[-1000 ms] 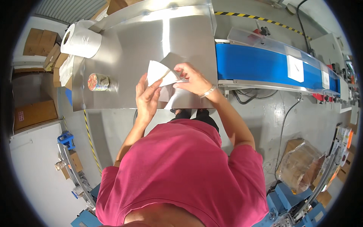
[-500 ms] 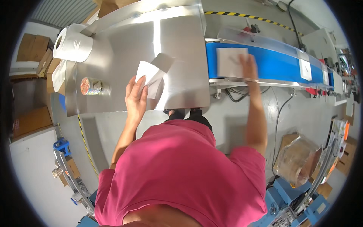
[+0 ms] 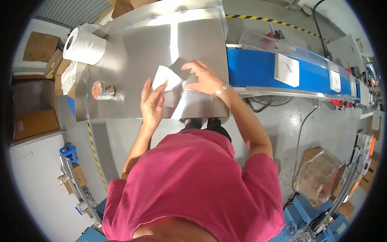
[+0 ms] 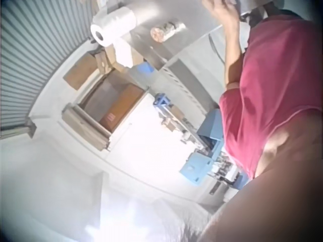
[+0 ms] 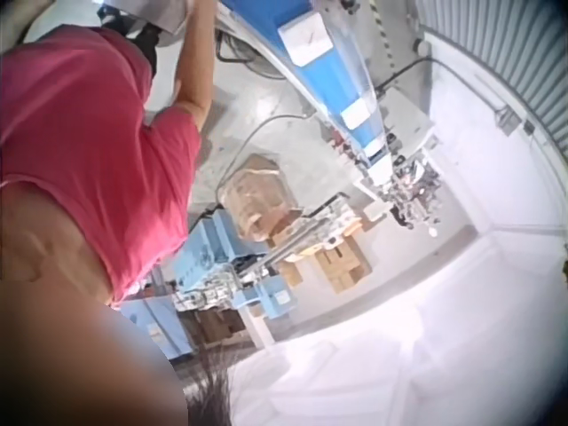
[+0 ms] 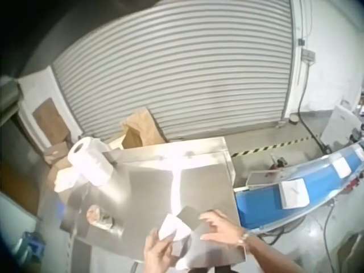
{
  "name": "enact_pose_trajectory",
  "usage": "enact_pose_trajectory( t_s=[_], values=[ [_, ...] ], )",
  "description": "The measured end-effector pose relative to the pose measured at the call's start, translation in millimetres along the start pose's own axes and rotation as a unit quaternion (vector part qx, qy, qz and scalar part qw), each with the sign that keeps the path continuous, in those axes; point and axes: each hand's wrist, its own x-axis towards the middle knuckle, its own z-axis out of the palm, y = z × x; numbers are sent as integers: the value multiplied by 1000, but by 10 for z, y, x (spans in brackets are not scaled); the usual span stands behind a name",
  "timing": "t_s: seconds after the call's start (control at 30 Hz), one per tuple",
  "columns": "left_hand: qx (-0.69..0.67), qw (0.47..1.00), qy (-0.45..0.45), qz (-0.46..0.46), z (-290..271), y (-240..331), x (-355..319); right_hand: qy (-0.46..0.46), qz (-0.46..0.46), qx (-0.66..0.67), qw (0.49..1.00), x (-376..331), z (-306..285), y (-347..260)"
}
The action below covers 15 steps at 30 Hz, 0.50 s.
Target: Placing and organizing paper products on a production line.
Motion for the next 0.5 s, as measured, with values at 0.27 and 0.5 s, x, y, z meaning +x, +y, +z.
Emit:
enact_pose_trajectory(
  t_s=[0.27, 0.5],
  values=[
    [-20, 1000, -1, -9, -22, -19, 11, -67, -64, 11, 996, 311, 218, 145],
    [7, 1000, -13, -18, -41, -20, 125, 33, 76, 205, 975, -156, -148, 424]
  ],
)
